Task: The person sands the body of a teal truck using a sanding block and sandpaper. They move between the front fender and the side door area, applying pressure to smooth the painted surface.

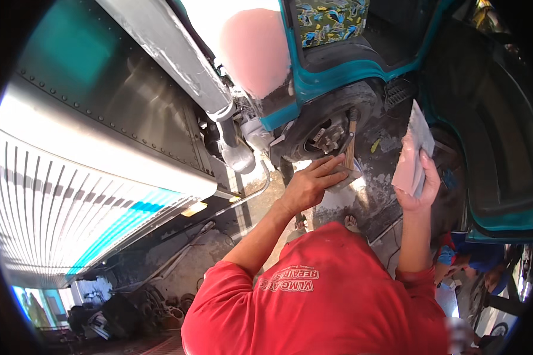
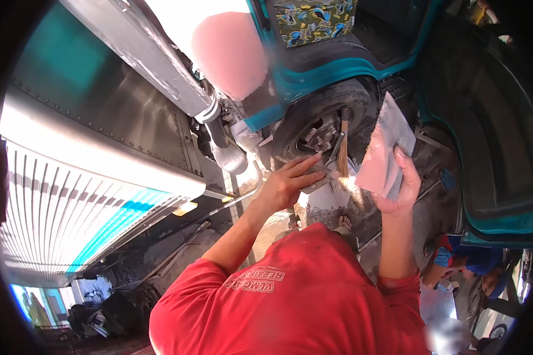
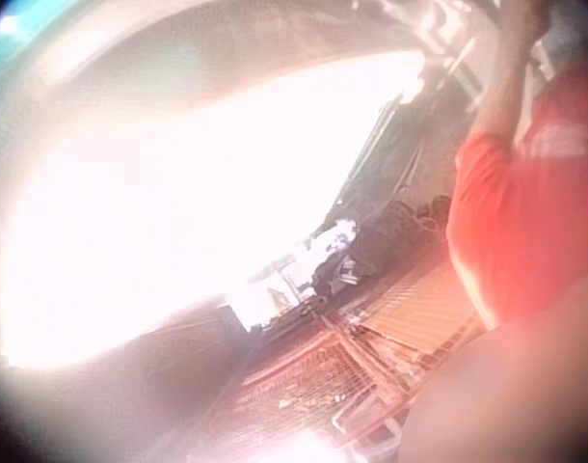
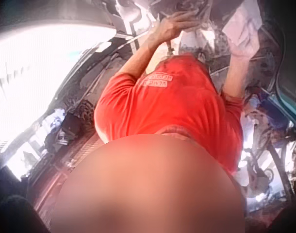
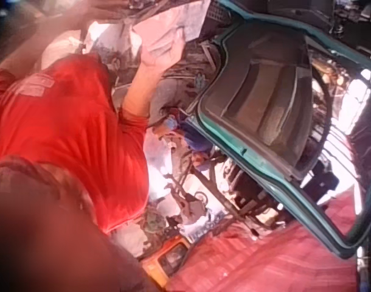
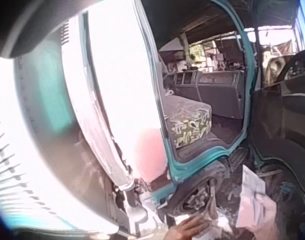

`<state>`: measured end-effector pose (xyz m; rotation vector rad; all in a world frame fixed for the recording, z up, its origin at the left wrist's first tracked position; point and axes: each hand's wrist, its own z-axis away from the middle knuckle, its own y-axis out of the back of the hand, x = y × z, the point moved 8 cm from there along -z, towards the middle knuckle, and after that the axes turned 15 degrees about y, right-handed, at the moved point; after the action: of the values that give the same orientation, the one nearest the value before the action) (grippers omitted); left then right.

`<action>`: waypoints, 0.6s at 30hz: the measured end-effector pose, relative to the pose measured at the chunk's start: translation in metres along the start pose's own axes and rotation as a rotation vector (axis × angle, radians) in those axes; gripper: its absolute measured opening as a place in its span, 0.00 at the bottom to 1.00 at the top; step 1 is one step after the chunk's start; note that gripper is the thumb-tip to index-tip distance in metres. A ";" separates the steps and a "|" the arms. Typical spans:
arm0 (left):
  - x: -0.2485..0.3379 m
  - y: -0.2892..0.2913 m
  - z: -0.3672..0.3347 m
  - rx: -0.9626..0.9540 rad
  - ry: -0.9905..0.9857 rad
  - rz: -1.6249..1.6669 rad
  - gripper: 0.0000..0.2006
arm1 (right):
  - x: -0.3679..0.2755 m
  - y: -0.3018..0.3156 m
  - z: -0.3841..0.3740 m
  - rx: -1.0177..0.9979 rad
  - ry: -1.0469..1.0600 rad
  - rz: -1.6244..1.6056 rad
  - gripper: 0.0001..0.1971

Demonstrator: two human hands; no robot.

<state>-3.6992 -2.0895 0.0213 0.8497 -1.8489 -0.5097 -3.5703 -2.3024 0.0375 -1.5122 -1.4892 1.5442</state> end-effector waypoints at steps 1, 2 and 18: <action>-0.014 0.001 0.004 -0.090 0.081 -0.072 0.32 | -0.020 -0.027 -0.006 -0.126 -0.015 -0.001 0.27; -0.027 0.027 0.002 0.089 0.153 0.011 0.32 | -0.030 -0.032 -0.018 -0.094 0.077 0.270 0.27; -0.094 0.209 -0.057 1.019 0.469 0.308 0.20 | 0.081 0.003 0.006 -0.064 -0.344 0.639 0.24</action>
<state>-3.6920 -1.8789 0.1278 1.1604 -1.6838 0.8466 -3.5947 -2.2325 0.0049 -1.9591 -1.2946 2.2310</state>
